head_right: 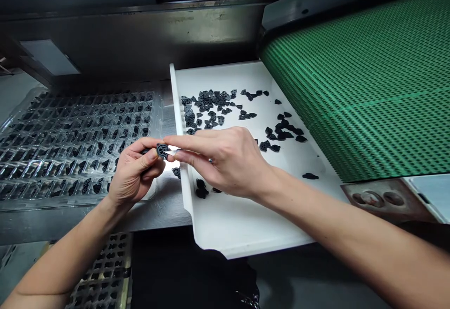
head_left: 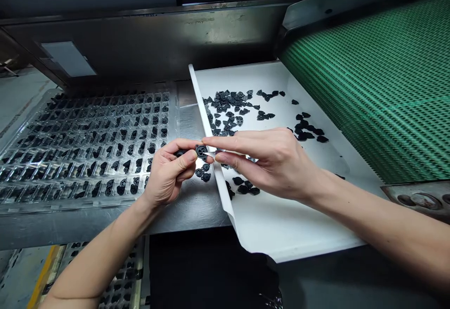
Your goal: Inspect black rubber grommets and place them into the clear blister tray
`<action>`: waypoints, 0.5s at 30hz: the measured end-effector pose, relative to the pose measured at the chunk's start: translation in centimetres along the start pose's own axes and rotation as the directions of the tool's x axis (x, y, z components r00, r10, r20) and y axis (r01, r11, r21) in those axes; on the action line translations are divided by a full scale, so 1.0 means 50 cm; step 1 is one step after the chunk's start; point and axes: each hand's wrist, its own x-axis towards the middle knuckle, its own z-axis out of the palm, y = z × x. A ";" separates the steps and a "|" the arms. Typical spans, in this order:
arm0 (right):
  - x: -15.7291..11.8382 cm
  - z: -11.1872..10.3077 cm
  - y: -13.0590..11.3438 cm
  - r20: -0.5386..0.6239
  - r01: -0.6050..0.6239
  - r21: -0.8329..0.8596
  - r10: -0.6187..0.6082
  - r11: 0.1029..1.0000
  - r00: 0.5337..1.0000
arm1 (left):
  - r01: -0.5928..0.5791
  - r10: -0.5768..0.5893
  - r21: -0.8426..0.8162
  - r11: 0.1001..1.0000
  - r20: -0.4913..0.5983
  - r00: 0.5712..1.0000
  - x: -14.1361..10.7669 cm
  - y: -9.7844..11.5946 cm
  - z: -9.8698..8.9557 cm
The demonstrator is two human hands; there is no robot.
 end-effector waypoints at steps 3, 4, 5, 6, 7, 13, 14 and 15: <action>0.000 0.000 0.003 -0.007 0.015 -0.029 -0.016 0.999 1.000 | -0.004 0.004 -0.015 1.000 0.032 0.999 0.000 -0.001 0.000; 0.000 0.000 0.003 -0.009 0.019 -0.039 -0.020 0.999 1.000 | -0.005 0.006 -0.020 1.000 0.045 0.999 0.000 -0.001 0.000; 0.000 0.000 0.004 -0.009 0.022 -0.046 -0.022 0.999 1.000 | -0.007 0.008 -0.024 1.000 0.058 0.998 0.000 -0.001 0.000; 0.000 0.001 0.004 -0.011 0.024 -0.048 -0.024 0.999 1.000 | -0.008 0.010 -0.026 1.000 0.070 0.998 0.000 -0.001 0.001; 0.001 0.001 0.004 -0.013 0.024 -0.047 -0.025 0.999 1.000 | -0.010 0.012 -0.028 1.000 0.076 0.997 0.000 -0.001 0.001; 0.001 0.005 -0.002 -0.001 0.004 -0.035 -0.004 0.999 1.000 | -0.020 0.020 -0.017 1.000 0.010 1.000 0.001 -0.001 0.000; 0.001 0.005 -0.003 0.004 0.002 -0.035 -0.002 0.999 1.000 | -0.020 0.020 -0.013 1.000 0.000 1.000 0.000 0.000 -0.001; 0.000 0.005 -0.003 0.007 0.001 -0.035 -0.001 0.999 1.000 | -0.019 0.019 -0.008 1.000 -0.005 1.000 0.000 0.000 -0.001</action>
